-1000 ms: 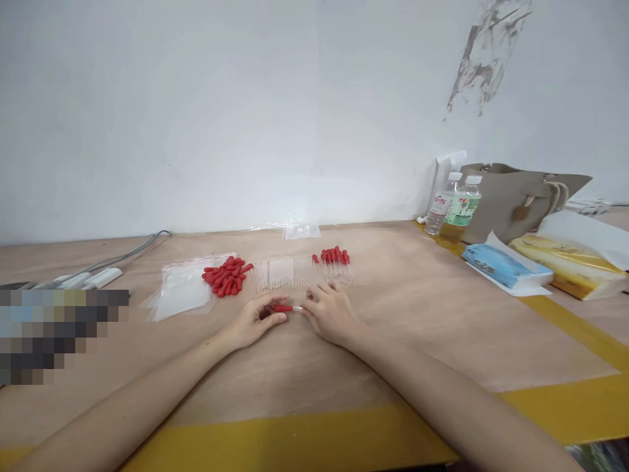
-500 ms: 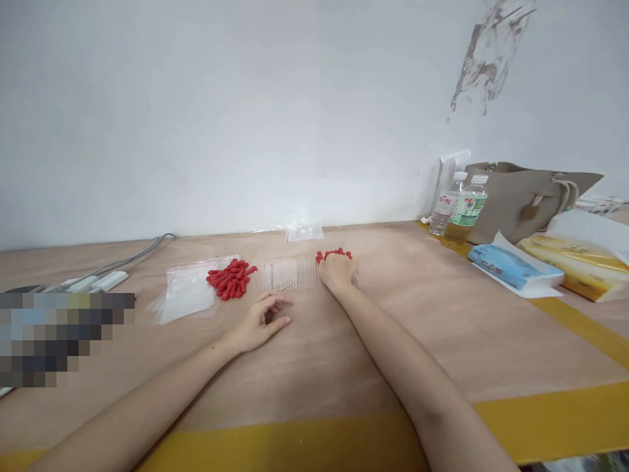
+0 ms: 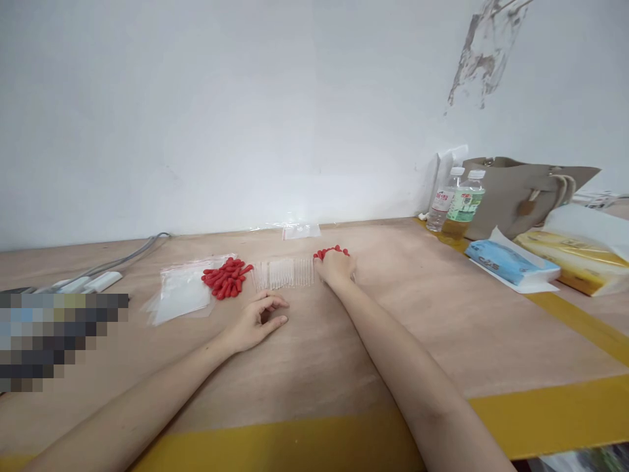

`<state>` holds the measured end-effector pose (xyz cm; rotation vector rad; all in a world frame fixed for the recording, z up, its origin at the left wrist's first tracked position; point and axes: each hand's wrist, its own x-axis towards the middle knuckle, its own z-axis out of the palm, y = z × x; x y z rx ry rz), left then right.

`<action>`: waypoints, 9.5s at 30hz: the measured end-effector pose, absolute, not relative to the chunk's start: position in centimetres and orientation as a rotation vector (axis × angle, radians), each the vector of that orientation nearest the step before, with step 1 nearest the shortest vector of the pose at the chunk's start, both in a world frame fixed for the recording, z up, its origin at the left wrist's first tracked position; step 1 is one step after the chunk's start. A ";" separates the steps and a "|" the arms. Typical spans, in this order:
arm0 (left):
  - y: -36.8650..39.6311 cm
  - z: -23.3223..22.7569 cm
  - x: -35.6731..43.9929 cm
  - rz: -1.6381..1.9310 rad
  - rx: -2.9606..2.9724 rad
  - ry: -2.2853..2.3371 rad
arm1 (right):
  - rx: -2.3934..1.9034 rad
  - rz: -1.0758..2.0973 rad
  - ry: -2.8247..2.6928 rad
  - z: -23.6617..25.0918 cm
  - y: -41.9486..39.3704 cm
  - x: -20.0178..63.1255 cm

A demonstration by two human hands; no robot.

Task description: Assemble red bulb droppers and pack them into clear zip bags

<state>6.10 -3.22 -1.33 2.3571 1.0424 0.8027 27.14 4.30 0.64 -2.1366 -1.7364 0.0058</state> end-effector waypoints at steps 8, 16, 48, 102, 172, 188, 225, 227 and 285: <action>-3.3 -1.4 6.2 0.825 2.376 1.031 | -2.137 0.022 -1.836 0.1 4.5 25.2; -3.4 -1.3 6.3 0.820 2.416 1.036 | -2.139 0.092 -1.811 0.2 4.5 24.9; 8.9 4.0 1.6 0.258 2.756 1.975 | -1.064 0.150 -2.017 -2.5 -4.6 29.4; -3.9 -1.7 6.2 0.855 2.101 0.954 | -0.970 -0.035 -2.261 -2.4 -5.4 27.0; 7.8 5.0 -1.2 0.638 2.591 1.872 | -1.275 0.077 -2.014 -1.4 -3.3 28.4; 11.2 4.3 -2.0 0.875 2.343 1.782 | -1.213 -0.009 -1.993 -2.5 -4.3 28.6; -2.5 -1.9 6.6 0.990 1.658 0.973 | -1.091 0.119 -2.071 -2.4 -5.0 26.7; -2.5 -2.0 6.6 1.005 1.666 0.966 | -1.062 0.143 -2.103 -2.5 -5.0 26.7; -2.9 -1.3 5.2 0.761 2.449 1.054 | -2.067 0.007 -1.663 -0.6 3.7 28.0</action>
